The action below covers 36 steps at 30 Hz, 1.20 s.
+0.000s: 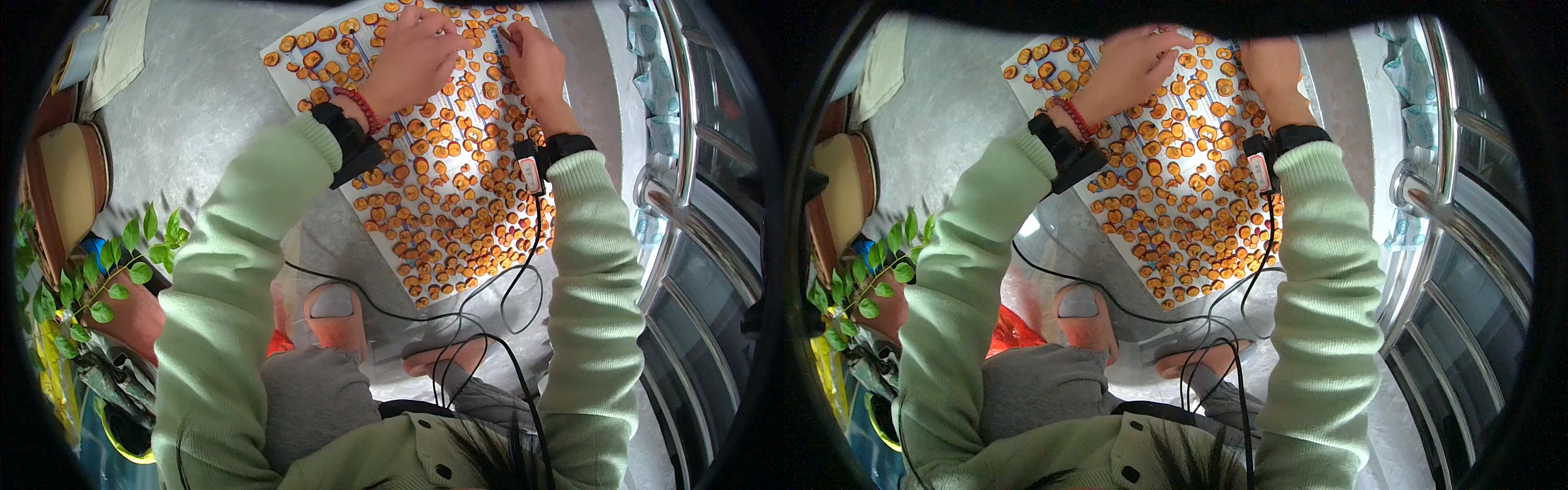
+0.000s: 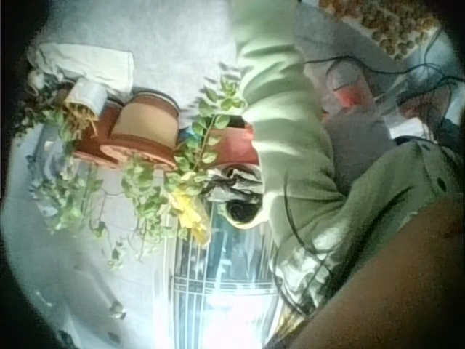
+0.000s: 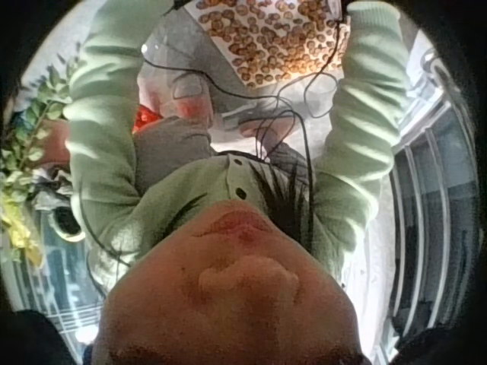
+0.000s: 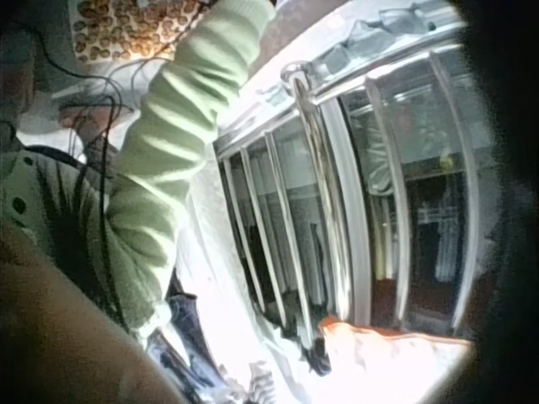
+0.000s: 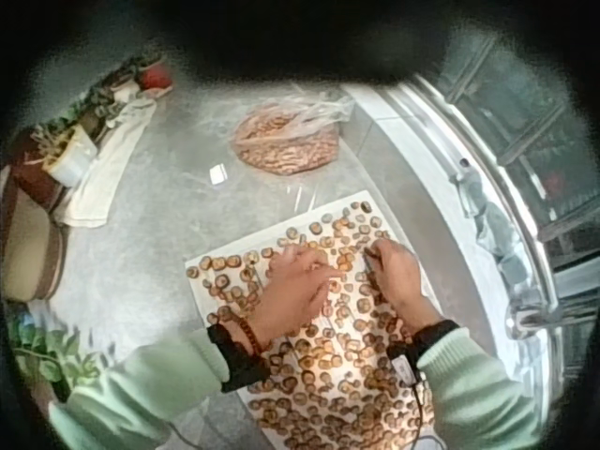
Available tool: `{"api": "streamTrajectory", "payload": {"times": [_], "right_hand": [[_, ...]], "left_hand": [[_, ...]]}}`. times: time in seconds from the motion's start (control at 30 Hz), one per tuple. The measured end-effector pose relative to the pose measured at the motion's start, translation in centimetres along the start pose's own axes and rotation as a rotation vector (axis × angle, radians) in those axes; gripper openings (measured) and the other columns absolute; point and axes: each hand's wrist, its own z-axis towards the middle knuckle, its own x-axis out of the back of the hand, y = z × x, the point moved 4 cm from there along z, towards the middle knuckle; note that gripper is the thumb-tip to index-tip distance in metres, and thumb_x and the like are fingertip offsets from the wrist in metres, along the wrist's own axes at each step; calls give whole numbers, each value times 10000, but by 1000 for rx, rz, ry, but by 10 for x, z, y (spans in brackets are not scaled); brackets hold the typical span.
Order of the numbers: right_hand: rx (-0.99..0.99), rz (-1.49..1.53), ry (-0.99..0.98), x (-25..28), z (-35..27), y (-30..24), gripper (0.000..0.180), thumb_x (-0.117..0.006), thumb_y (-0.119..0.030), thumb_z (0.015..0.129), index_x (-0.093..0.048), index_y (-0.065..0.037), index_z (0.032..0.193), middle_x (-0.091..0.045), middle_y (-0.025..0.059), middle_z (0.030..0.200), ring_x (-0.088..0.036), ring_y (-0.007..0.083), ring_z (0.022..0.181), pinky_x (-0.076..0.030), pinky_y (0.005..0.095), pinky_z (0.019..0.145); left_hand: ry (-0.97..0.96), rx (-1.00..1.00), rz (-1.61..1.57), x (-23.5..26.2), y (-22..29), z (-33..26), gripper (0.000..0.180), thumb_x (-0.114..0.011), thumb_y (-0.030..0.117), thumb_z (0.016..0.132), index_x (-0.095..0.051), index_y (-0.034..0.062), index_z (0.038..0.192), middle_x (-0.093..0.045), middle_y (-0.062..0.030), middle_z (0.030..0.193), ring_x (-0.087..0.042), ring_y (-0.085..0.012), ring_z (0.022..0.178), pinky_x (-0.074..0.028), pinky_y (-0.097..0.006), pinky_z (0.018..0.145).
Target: The person sits on the floor and arranges small dried fruit pieces on a white sheet by hand. They pick up individual pieces and place them in rows, occasionally adjusting the sheet to continue the arrangement.
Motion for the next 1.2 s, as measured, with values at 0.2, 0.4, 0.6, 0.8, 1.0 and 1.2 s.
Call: {"api": "streamTrajectory", "payload": {"times": [0.2, 0.4, 0.6, 0.8, 1.0, 1.2], "right_hand": [[113, 194, 176, 53, -28, -41, 259, -676, -86, 787, -602, -77, 1035, -669, 77, 944, -654, 268, 815, -507, 341, 680], [68, 552, 154, 81, -54, -52, 205, -652, -14, 831, -595, -29, 1027, -659, 63, 948, -659, 158, 881, -537, 276, 722], [-75, 892, 66, 86, -63, -43, 158, -631, -23, 858, -606, 6, 1012, -667, 74, 982, -650, 140, 883, -530, 263, 787], [-320, 1107, 163, 65, -58, -15, 117, -657, -37, 836, -638, 31, 929, -692, 93, 870, -656, 121, 787, -517, 231, 701], [-527, 723, 11, 15, -39, 27, 174, -703, -114, 812, -662, -1, 938, -689, 49, 871, -640, 103, 785, -503, 220, 701], [-261, 368, 154, -12, -5, 23, 177, -691, -135, 813, -700, -33, 957, -706, 63, 834, -657, 118, 752, -507, 247, 692]], "left_hand": [[-60, 628, -927, -17, 16, 13, 263, -564, 205, 903, -639, 9, 1061, -654, -79, 978, -612, -146, 916, -477, -247, 785], [-98, 589, -1234, -14, 31, 12, 308, -512, 175, 951, -569, -10, 1190, -625, -95, 1099, -607, -129, 991, -476, -226, 908], [-152, 560, -1159, -11, 34, 9, 314, -512, 163, 946, -563, -12, 1201, -632, -89, 1089, -608, -118, 991, -483, -224, 892], [-148, 607, -1108, -11, 32, 7, 323, -529, 135, 932, -552, -8, 1221, -640, -85, 1065, -620, -110, 961, -492, -214, 868], [-112, 677, -1174, -14, 28, 2, 337, -574, 136, 908, -549, -7, 1212, -642, -107, 1071, -634, -137, 964, -503, -216, 860], [-106, 705, -1201, -21, 23, 0, 314, -557, 114, 915, -542, -23, 1197, -633, -129, 1075, -634, -166, 991, -512, -223, 869]]}}
